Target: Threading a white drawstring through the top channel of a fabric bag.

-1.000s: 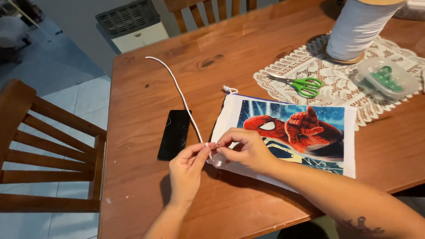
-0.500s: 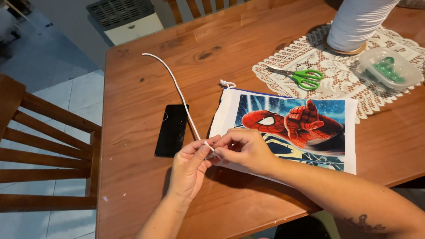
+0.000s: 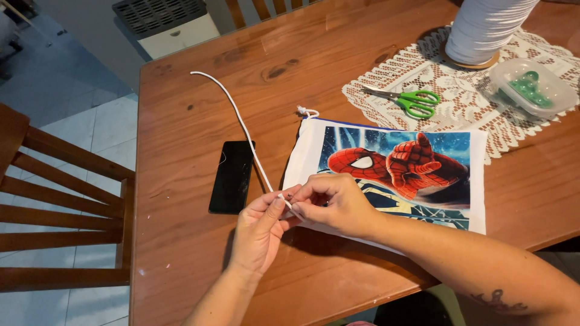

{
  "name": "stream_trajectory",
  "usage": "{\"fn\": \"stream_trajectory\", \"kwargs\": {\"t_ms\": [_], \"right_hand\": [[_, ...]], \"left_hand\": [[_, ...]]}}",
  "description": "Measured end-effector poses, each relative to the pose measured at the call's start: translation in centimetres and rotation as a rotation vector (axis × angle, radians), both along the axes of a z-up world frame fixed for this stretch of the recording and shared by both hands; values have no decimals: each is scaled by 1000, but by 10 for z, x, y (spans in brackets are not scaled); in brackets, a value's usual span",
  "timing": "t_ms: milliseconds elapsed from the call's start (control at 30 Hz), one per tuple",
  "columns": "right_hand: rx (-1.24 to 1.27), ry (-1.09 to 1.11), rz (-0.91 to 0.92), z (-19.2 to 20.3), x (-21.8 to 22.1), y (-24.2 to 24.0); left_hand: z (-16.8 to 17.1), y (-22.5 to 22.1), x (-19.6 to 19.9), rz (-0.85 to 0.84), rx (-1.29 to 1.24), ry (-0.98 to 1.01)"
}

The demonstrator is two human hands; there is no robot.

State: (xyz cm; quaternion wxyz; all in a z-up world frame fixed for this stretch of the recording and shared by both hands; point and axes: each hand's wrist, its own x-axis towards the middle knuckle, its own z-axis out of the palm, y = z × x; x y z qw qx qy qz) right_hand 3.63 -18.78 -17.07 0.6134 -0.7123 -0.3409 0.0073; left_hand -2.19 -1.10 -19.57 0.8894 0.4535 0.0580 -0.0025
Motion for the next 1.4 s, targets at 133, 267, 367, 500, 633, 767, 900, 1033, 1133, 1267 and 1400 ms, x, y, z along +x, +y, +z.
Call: {"fn": "stream_trajectory", "kwargs": {"t_ms": [133, 267, 367, 500, 633, 767, 900, 1033, 1133, 1267, 1400], "right_hand": [[25, 52, -10, -1, -4, 1], [97, 188, 16, 1, -8, 2], [282, 374, 130, -4, -11, 6], [265, 368, 84, -7, -11, 7], [436, 483, 184, -5, -13, 10], [507, 520, 237, -12, -8, 12], [431, 485, 242, -11, -2, 10], [418, 498, 228, -11, 1, 8], [447, 561, 283, -14, 6, 5], [501, 620, 480, -20, 14, 1], [463, 658, 541, -18, 15, -1]], "left_hand": [[-2, -4, -1, 21, 10, -52], [-10, -6, -1, 75, 4, -65], [-7, -6, -2, 105, 31, -53], [-7, -9, -3, 139, 3, -34], [-5, -12, -6, 157, 12, -62], [-5, -13, -5, 181, 47, -78], [5, -14, -7, 201, 107, -91], [13, -12, -10, 194, 327, -218], [16, -8, -12, 162, 443, -267], [20, -1, -12, 41, 372, -267], [12, 3, -11, -47, 143, -286]]}}
